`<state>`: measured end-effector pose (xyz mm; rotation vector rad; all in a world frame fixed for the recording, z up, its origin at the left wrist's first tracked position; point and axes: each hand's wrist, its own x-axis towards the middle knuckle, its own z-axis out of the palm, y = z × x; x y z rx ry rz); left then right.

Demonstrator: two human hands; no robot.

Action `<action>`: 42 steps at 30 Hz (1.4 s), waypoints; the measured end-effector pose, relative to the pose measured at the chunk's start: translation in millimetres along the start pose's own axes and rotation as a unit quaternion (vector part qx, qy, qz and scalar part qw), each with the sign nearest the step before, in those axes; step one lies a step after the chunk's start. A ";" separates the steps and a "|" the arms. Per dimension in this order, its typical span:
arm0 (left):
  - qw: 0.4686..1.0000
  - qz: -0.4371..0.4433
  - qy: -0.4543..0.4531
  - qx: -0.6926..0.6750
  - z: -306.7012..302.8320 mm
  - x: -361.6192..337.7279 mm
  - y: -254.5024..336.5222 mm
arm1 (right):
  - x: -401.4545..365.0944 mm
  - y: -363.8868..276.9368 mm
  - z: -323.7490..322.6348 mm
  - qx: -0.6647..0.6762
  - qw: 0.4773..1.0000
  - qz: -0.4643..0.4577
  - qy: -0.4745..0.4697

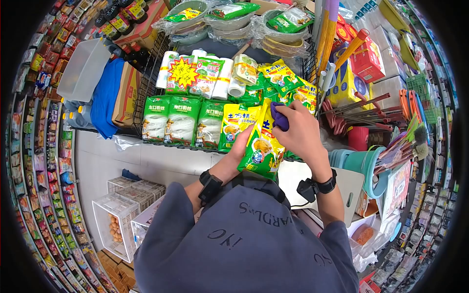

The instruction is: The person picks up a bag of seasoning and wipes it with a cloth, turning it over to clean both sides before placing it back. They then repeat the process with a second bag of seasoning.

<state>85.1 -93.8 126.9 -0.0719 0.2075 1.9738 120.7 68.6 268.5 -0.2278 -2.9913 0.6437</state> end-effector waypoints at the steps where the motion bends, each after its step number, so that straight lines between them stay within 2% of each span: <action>1: 1.000 -0.002 0.014 0.012 -0.4 1.4 -0.9 | 0.0 -1.0 -1.7 -0.008 1.000 0.003 -0.016; 4: 0.999 -0.029 0.021 0.007 -1.1 1.9 -0.1 | 1.7 -4.3 -3.1 -0.011 0.999 0.002 -0.040; 8: 0.999 -0.024 0.041 -0.010 7.0 0.5 3.3 | 1.0 -4.0 -6.8 0.008 0.999 0.007 -0.043; 10: 0.999 0.018 0.032 0.026 22.3 -1.5 6.7 | -0.6 -2.6 -10.3 0.021 0.999 0.008 -0.035; 14: 0.999 0.028 -0.015 0.033 31.1 -7.9 7.5 | -2.4 3.0 -13.3 0.039 0.999 0.007 -0.028; 18: 0.999 0.035 -0.028 -0.030 22.5 -12.8 10.3 | -7.7 11.7 -13.9 0.040 0.999 0.018 -0.026; 20: 0.998 0.052 0.007 0.038 14.9 -13.6 12.1 | -9.8 20.3 -11.7 0.040 0.999 0.020 -0.017; 22: 0.998 0.048 0.040 0.000 11.6 -14.1 12.3 | -9.5 24.6 -10.6 0.030 0.999 0.025 -0.017; 24: 0.999 0.006 -0.007 0.031 25.1 -15.9 15.5 | -8.4 22.0 -10.7 0.034 0.999 0.025 -0.012; 25: 0.997 0.028 0.061 0.034 17.2 -14.1 11.4 | -8.2 20.2 -11.0 0.039 0.999 0.026 -0.006; 32: 0.999 -0.008 0.045 -0.025 5.8 -17.2 8.5 | -11.1 16.7 -1.0 0.035 0.999 0.012 0.009; 36: 1.000 -0.005 0.019 0.020 -0.6 -12.3 7.6 | -11.9 22.4 5.6 0.020 1.000 0.018 0.015; 40: 0.998 -0.007 0.044 0.034 -1.4 -11.4 6.5 | -14.2 26.9 9.1 0.024 0.999 0.032 0.011; 42: 0.999 -0.014 0.046 -0.006 8.0 -11.7 7.6 | -14.6 26.0 8.0 0.024 0.998 0.045 0.024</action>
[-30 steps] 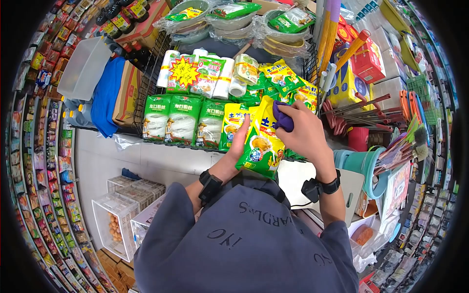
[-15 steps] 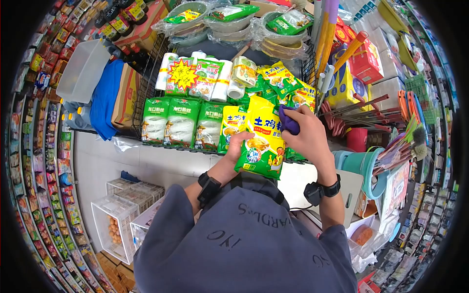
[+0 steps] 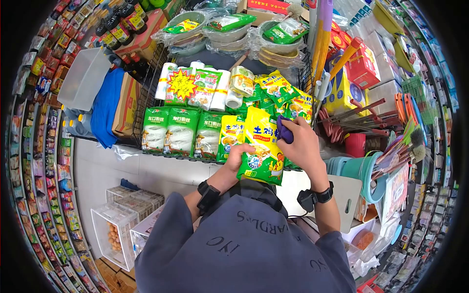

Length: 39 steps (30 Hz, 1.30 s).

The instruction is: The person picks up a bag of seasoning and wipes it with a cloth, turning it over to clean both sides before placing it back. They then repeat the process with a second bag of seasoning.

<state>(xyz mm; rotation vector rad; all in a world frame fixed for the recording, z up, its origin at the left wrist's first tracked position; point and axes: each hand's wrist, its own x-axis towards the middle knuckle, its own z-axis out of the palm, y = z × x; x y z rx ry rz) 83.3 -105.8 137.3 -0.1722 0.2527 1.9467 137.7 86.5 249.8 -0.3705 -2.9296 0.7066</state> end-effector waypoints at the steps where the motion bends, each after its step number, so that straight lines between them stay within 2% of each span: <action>1: 1.000 -0.003 0.000 0.001 3.8 -0.4 -0.6 | -0.2 0.5 -0.2 0.000 1.000 0.002 0.002; 7: 0.997 -0.032 0.034 -0.054 5.1 -0.7 -9.3 | -1.2 3.3 0.5 -0.023 0.999 -0.012 0.018; 9: 0.999 -0.030 0.020 0.038 6.6 -2.3 -10.1 | -2.8 1.8 1.1 -0.012 0.999 -0.026 0.020; 13: 0.998 -0.051 -0.029 0.033 -4.2 0.2 -10.8 | -2.3 7.7 -0.7 0.001 0.999 -0.029 0.019; 20: 0.993 -0.083 -0.005 0.080 -5.6 -1.2 -12.5 | -0.5 27.2 -18.6 0.000 0.999 0.037 -0.013; 25: 0.990 -0.086 -0.001 0.108 -2.8 4.5 -17.7 | -6.2 18.8 -10.8 0.021 1.000 -0.008 -0.008; 28: 0.990 -0.104 0.005 0.091 -7.5 5.0 -19.2 | -5.4 10.3 -12.6 0.014 1.000 -0.001 -0.024; 32: 0.992 -0.082 0.005 0.098 -3.6 2.6 -18.9 | -4.7 35.6 -12.4 0.015 1.000 0.014 -0.006; 36: 0.991 -0.096 0.004 0.089 2.0 2.5 -22.6 | -7.7 38.5 -14.1 0.009 0.999 0.032 -0.038; 39: 0.983 -0.113 0.051 0.135 -3.6 8.3 -28.0 | -8.7 24.8 -12.9 0.031 0.998 0.003 -0.058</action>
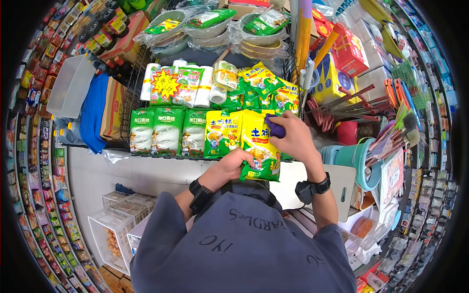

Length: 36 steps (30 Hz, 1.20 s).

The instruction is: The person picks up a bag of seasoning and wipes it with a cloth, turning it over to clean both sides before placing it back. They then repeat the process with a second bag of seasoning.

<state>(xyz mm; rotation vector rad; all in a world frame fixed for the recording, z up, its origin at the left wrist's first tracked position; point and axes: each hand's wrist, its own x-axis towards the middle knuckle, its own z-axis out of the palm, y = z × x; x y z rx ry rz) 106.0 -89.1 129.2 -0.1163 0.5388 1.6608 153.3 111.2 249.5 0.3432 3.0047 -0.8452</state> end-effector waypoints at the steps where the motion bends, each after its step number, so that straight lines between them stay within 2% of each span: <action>1: 1.000 -0.005 -0.002 0.001 -1.5 1.9 -1.4 | -0.9 -3.4 2.8 0.000 1.000 0.005 0.002; 4: 0.999 -0.017 -0.016 -0.027 -1.3 3.9 -2.0 | -3.9 -5.8 6.2 -0.001 1.000 -0.022 0.014; 7: 0.999 0.001 -0.025 -0.027 -0.3 2.7 0.1 | -1.7 5.8 0.8 0.026 0.999 0.029 -0.012; 15: 0.999 -0.012 -0.029 -0.030 -1.2 4.3 -2.8 | -5.2 12.6 5.4 0.028 0.999 0.029 0.006; 21: 0.999 0.000 -0.024 -0.047 0.9 2.7 -0.3 | -5.8 24.1 15.0 0.087 0.995 0.045 0.025; 23: 0.998 0.006 -0.019 -0.062 2.5 2.0 1.7 | -11.4 21.8 23.6 0.110 0.992 0.009 0.065; 29: 0.991 0.058 -0.023 -0.119 -16.2 6.3 3.2 | -38.7 -1.6 46.8 0.118 0.990 -0.067 0.050; 34: 0.992 0.058 -0.018 -0.107 -16.8 6.7 2.8 | -45.5 8.1 53.7 0.137 0.987 -0.067 0.054; 36: 0.994 0.045 -0.013 -0.098 -11.7 7.5 2.6 | -38.4 17.3 55.5 0.161 0.982 -0.055 0.085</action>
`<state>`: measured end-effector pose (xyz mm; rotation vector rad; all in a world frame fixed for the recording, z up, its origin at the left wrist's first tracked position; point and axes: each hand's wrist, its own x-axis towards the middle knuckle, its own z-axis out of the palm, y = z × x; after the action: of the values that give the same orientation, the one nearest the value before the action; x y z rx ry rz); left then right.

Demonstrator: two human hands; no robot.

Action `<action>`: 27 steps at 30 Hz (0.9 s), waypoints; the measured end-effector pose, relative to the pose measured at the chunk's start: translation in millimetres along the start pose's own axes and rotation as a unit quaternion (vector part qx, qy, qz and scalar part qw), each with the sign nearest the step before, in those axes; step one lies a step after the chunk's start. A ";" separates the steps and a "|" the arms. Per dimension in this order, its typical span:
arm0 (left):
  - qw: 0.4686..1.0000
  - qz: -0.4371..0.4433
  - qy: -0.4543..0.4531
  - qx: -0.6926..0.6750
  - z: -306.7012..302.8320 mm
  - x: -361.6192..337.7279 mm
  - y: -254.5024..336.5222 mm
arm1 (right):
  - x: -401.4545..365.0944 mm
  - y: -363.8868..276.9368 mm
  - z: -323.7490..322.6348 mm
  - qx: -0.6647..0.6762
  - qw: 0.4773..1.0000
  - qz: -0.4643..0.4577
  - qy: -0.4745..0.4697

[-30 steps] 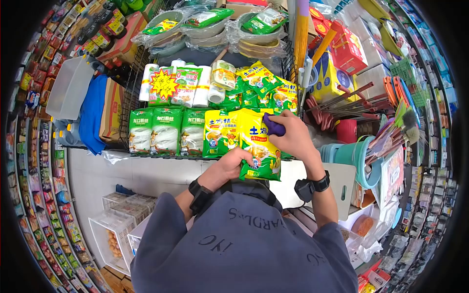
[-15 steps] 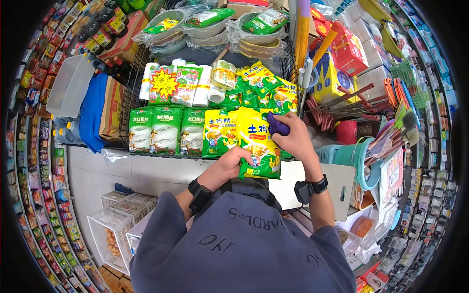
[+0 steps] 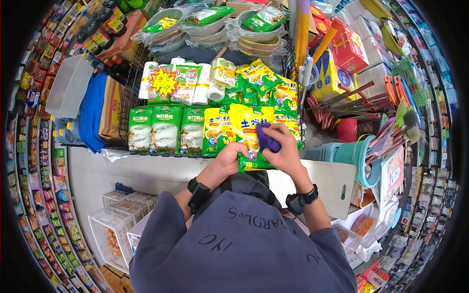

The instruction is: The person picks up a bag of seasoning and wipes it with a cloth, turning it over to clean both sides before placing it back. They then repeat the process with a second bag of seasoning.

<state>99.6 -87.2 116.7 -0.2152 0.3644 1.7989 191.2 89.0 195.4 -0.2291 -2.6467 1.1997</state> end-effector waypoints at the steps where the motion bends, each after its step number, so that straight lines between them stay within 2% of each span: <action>1: 1.000 -0.011 0.006 0.009 2.6 0.1 -0.8 | 3.1 8.3 3.5 0.010 0.999 -0.002 0.048; 5: 1.000 0.003 0.003 0.021 7.5 1.2 -1.5 | 10.3 10.9 0.2 0.029 0.996 0.023 0.085; 7: 1.000 0.029 -0.010 -0.006 -2.6 3.9 4.3 | 0.3 4.9 -0.6 0.019 1.000 -0.020 0.013; 12: 0.996 0.060 -0.006 -0.058 -16.9 4.5 16.6 | -22.0 -3.7 3.3 0.067 0.996 -0.005 -0.065; 15: 0.996 0.071 -0.003 -0.047 -10.5 5.8 14.2 | -22.0 6.4 4.4 0.085 0.995 -0.013 -0.046; 17: 0.997 0.075 -0.026 -0.022 0.9 5.1 11.9 | -11.5 17.1 4.4 0.070 0.997 -0.031 0.032; 18: 0.997 0.069 -0.028 -0.009 3.0 3.8 11.1 | -5.4 16.9 2.5 0.096 0.994 0.015 0.056; 21: 0.997 0.075 -0.002 -0.010 7.0 3.1 9.0 | 6.5 15.4 -1.5 0.151 0.981 0.065 0.103; 22: 0.997 0.077 -0.002 -0.010 5.5 4.5 10.6 | 4.8 15.3 -0.5 0.151 0.981 0.064 0.102; 25: 0.995 0.081 -0.021 -0.059 0.6 9.1 21.0 | -11.1 15.7 9.3 0.062 0.995 -0.041 0.061; 27: 0.992 0.093 0.006 -0.090 2.7 8.6 25.5 | -22.7 3.8 11.6 0.064 0.997 -0.030 0.022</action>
<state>72.8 -84.2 119.7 -0.3285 0.2365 2.0167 210.2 77.8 181.9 -0.1507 -2.5082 1.3230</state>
